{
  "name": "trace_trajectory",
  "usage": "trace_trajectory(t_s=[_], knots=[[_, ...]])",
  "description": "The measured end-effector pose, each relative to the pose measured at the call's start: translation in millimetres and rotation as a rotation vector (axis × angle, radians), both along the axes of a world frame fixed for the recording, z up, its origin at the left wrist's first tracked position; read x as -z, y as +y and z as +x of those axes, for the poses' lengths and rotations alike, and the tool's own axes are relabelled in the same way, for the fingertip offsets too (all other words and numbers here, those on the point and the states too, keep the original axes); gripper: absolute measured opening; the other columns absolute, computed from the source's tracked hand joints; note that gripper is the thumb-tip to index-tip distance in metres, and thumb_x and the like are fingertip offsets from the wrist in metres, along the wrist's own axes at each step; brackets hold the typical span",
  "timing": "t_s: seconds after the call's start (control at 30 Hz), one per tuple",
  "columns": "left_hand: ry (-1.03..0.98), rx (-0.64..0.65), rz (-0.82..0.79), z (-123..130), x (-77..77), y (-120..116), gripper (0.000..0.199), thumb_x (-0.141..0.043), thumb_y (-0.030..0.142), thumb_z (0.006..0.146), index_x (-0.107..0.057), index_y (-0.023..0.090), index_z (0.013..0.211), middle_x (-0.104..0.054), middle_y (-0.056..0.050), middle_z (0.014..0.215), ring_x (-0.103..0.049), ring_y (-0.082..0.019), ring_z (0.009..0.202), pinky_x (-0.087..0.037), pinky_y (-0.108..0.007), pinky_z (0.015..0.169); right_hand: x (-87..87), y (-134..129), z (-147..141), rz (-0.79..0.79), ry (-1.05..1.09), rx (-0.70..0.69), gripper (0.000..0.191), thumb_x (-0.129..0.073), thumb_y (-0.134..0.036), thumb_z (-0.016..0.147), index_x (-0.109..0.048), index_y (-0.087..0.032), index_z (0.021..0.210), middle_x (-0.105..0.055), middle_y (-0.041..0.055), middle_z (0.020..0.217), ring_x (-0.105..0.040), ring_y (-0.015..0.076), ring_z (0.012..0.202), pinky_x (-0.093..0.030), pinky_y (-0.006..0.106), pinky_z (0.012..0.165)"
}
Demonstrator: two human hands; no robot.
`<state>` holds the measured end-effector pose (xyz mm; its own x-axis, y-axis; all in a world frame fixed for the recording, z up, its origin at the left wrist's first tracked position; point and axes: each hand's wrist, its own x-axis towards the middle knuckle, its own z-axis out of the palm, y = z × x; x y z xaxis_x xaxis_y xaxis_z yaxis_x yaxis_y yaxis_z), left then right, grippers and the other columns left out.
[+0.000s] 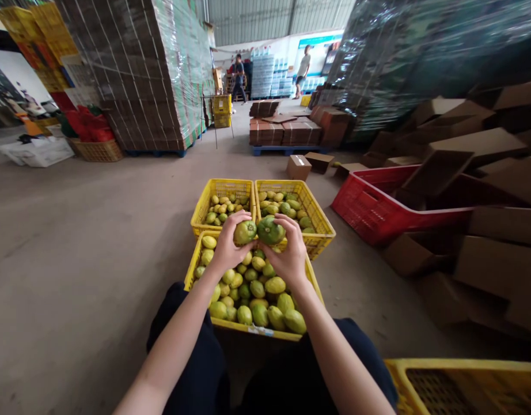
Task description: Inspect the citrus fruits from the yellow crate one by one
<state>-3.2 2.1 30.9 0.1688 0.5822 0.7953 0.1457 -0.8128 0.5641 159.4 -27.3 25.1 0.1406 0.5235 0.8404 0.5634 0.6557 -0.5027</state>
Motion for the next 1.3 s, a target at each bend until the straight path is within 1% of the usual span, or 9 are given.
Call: trace_trajectory(t_s=[0.17,0.3,0.43,0.67,0.8,1.07,1.17,1.23,1.3], knots=[[-0.138,-0.050,-0.186,3,-5.0,-3,0.044,-0.088,0.036,0.067,-0.072,0.028,0.107,-0.056,-0.009,0.122,-0.053,-0.029,0.124,-0.037,-0.043,0.112,-6.3,-4,-2,-0.153,0.217,-0.120,0.042,-0.078,-0.022,0.072,-0.063,-0.030,0.111,-0.064,0.0074,0.124,-0.058,0.0291,0.120,-0.043,0.051,0.110],[-0.087,-0.109,-0.190,2,-4.3,-2,0.044,-0.089,0.040,0.065,-0.074,0.031,0.106,-0.055,-0.008,0.116,-0.052,-0.028,0.119,-0.039,-0.043,0.109,-9.7,-6,-1,-0.194,0.316,-0.163,0.042,-0.081,-0.022,0.068,-0.066,-0.031,0.105,-0.065,0.0065,0.123,-0.056,0.0302,0.122,-0.037,0.055,0.115],[-0.160,-0.012,-0.221,2,-5.2,-1,0.047,-0.090,0.034,0.064,-0.073,0.030,0.107,-0.059,-0.006,0.113,-0.054,-0.026,0.117,-0.038,-0.040,0.110,-8.5,-5,1,-0.180,0.298,-0.144,0.040,-0.080,-0.020,0.070,-0.067,-0.031,0.106,-0.065,0.0062,0.125,-0.056,0.0292,0.123,-0.037,0.054,0.115],[-0.442,0.136,-0.427,8,-8.9,-4,0.056,-0.094,0.019,0.054,-0.068,0.023,0.103,-0.066,-0.007,0.118,-0.058,-0.025,0.121,-0.038,-0.035,0.110,-5.3,-4,0,-0.124,0.333,-0.167,0.049,-0.082,-0.016,0.067,-0.062,-0.030,0.109,-0.066,0.0054,0.126,-0.057,0.0276,0.125,-0.039,0.051,0.113],[-0.443,0.166,-0.443,8,-8.4,-4,0.054,-0.093,0.019,0.054,-0.067,0.023,0.101,-0.066,-0.007,0.120,-0.057,-0.025,0.125,-0.038,-0.037,0.112,-4.4,-5,-2,-0.121,0.397,-0.210,0.051,-0.083,-0.014,0.064,-0.061,-0.029,0.107,-0.066,0.0058,0.126,-0.056,0.0275,0.127,-0.041,0.050,0.112],[-0.587,0.238,-0.567,8,-15.0,-6,0.063,-0.095,0.006,0.041,-0.069,0.020,0.097,-0.068,-0.008,0.119,-0.058,-0.025,0.126,-0.041,-0.032,0.109,-9.3,-8,-4,-0.141,0.535,-0.278,0.059,-0.088,-0.009,0.055,-0.062,-0.027,0.105,-0.065,0.0059,0.125,-0.056,0.0260,0.126,-0.042,0.046,0.112],[-0.577,0.257,-0.652,6,-13.9,-3,0.066,-0.095,0.008,0.042,-0.069,0.021,0.101,-0.070,-0.007,0.116,-0.062,-0.024,0.118,-0.048,-0.030,0.101,-15.3,-5,3,-0.254,0.681,-0.386,0.063,-0.092,-0.010,0.047,-0.064,-0.025,0.102,-0.068,0.0052,0.119,-0.063,0.0245,0.116,-0.051,0.039,0.102],[-0.588,0.274,-0.754,4,-9.6,1,0.061,-0.096,0.014,0.045,-0.070,0.021,0.101,-0.073,-0.005,0.106,-0.067,-0.024,0.108,-0.053,-0.027,0.092,-16.3,-1,8,-0.402,0.779,-0.485,0.058,-0.094,-0.019,0.048,-0.065,-0.023,0.098,-0.072,0.0024,0.103,-0.069,0.0209,0.095,-0.059,0.033,0.084],[-0.667,0.277,-0.864,5,-4.0,4,0.052,-0.095,0.022,0.051,-0.071,0.019,0.097,-0.074,-0.005,0.097,-0.069,-0.024,0.103,-0.055,-0.026,0.085,-14.5,4,12,-0.551,0.878,-0.543,0.049,-0.093,-0.033,0.054,-0.066,-0.022,0.093,-0.072,-0.0012,0.084,-0.068,0.0170,0.072,-0.060,0.028,0.064]])
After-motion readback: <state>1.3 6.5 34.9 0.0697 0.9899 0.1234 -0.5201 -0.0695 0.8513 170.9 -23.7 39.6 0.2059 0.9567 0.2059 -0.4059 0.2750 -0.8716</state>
